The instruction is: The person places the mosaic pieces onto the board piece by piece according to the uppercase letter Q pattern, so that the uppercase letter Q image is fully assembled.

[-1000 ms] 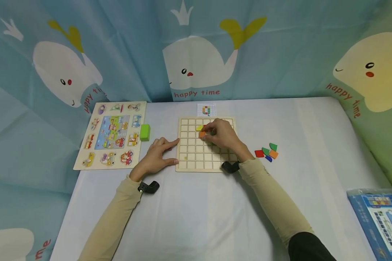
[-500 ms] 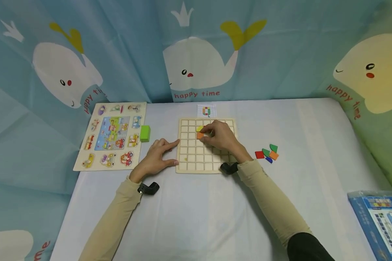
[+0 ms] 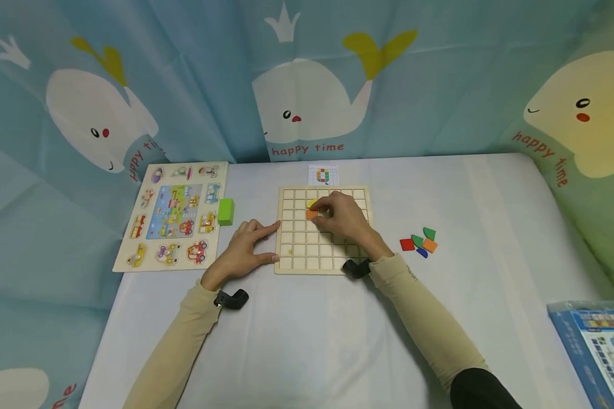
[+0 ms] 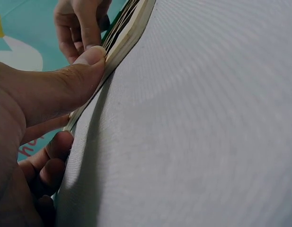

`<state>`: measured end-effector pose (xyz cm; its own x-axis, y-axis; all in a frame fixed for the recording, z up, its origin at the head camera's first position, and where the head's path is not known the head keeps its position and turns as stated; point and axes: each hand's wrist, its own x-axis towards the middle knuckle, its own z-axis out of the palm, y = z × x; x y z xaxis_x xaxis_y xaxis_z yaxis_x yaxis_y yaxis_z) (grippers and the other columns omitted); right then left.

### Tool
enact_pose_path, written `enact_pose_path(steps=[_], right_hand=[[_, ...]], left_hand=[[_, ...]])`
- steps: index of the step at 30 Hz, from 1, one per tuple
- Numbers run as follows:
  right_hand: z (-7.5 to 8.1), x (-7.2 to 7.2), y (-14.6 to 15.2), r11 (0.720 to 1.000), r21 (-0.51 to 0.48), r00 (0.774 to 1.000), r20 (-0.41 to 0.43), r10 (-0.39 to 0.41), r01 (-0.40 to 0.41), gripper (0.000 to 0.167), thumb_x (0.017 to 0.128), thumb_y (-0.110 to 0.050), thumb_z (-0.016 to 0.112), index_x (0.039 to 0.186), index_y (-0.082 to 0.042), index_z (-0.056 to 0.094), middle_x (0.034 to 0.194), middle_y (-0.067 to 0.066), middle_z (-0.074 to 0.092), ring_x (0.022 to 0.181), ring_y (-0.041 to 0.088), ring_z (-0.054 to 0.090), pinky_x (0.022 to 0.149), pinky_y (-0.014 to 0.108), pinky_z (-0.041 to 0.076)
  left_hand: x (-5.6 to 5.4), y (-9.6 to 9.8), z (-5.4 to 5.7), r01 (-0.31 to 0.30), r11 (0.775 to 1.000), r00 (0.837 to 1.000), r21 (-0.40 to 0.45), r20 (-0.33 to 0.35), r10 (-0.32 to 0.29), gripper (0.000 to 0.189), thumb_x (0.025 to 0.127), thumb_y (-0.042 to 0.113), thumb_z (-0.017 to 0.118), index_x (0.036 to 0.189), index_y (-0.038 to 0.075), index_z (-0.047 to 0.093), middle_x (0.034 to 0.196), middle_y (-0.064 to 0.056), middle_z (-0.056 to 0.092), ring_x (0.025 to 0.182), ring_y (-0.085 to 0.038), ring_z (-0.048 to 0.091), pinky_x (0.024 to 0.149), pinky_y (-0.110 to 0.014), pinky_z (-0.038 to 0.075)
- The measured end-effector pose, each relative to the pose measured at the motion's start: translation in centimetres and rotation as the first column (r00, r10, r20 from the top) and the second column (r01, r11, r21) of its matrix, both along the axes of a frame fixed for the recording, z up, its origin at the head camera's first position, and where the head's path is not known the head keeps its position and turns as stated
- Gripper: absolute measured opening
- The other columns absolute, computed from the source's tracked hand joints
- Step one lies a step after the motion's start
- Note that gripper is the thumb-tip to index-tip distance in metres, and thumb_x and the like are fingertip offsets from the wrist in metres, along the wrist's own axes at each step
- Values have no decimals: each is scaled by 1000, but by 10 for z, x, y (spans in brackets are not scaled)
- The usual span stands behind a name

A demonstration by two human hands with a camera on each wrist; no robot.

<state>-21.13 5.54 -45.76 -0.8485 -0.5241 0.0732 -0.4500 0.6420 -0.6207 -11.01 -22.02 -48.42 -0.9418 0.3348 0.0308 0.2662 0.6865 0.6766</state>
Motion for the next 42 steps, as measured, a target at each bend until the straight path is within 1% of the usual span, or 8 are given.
enact_pose_path(steps=[5, 9, 16, 24, 30, 33, 36, 42], right_hand=[[0, 3, -4, 1000, -23, 1000, -14, 6, -7, 24, 90, -13, 82, 113, -6, 82, 103, 13, 73, 87, 26, 61, 78, 39, 50], [2, 5, -7, 999, -37, 999, -40, 15, -16, 18, 93, -14, 82, 108, -6, 83, 101, 11, 77, 85, 25, 59, 76, 38, 48], [7, 4, -5, 1000, -12, 998, -59, -25, 25, 12, 93, -16, 83, 102, -8, 85, 96, 9, 77, 86, 26, 60, 76, 39, 48], [9, 1, -2, 998, -14, 998, -29, -59, 59, 16, 93, -16, 82, 105, -6, 85, 96, 11, 73, 86, 26, 58, 74, 38, 46], [16, 4, 3, 999, -37, 999, -39, -22, 21, 19, 92, -12, 82, 108, -4, 84, 100, 14, 76, 86, 30, 61, 75, 40, 48], [24, 7, 11, 998, -69, 1000, -19, -7, 6, 22, 92, -12, 81, 111, -2, 82, 106, 17, 76, 93, 35, 64, 81, 45, 52], [33, 9, 27, 996, -84, 999, 30, -14, 17, 25, 94, -14, 80, 116, -2, 81, 111, 19, 74, 97, 36, 64, 85, 49, 53], [40, 11, 83, 995, -53, 992, 98, -80, 86, 31, 96, -21, 78, 123, -5, 78, 117, 18, 72, 99, 31, 63, 82, 42, 50]], left_hand=[[2, 0, 1, 3, 1000, 1000, 0, 0, -3, 82, 87, 24, 89, 158, 12, 52, 103, -6, 51, 94, -19, 36, 89, -38, 29], [1, 0, 0, 13, 1000, 1000, 0, -15, -13, 81, 87, 24, 89, 158, 12, 52, 103, -6, 51, 94, -19, 36, 89, -38, 29], [-3, 3, 1, 25, 1000, 1000, -1, -14, -25, 81, 87, 25, 89, 159, 13, 51, 105, -6, 52, 95, -19, 37, 90, -38, 29], [-6, 4, 5, 30, 1000, 999, -6, -24, -30, 81, 87, 25, 89, 158, 13, 52, 105, -6, 53, 95, -18, 37, 91, -39, 30], [-6, 3, 5, 22, 1000, 1000, -9, -13, -22, 82, 87, 25, 89, 158, 13, 52, 103, -6, 51, 94, -19, 37, 90, -38, 29], [-4, 3, 4, 9, 1000, 1000, -18, -8, -10, 82, 87, 25, 89, 159, 14, 51, 103, -5, 51, 94, -19, 36, 89, -38, 29], [-2, 2, 3, -2, 1000, 1000, -20, -5, 2, 82, 87, 26, 89, 159, 15, 52, 104, -4, 52, 95, -18, 37, 89, -37, 30], [2, 1, 1, -10, 1000, 1000, -5, 5, 10, 81, 87, 25, 89, 158, 15, 52, 104, -4, 53, 96, -17, 39, 90, -38, 30]])
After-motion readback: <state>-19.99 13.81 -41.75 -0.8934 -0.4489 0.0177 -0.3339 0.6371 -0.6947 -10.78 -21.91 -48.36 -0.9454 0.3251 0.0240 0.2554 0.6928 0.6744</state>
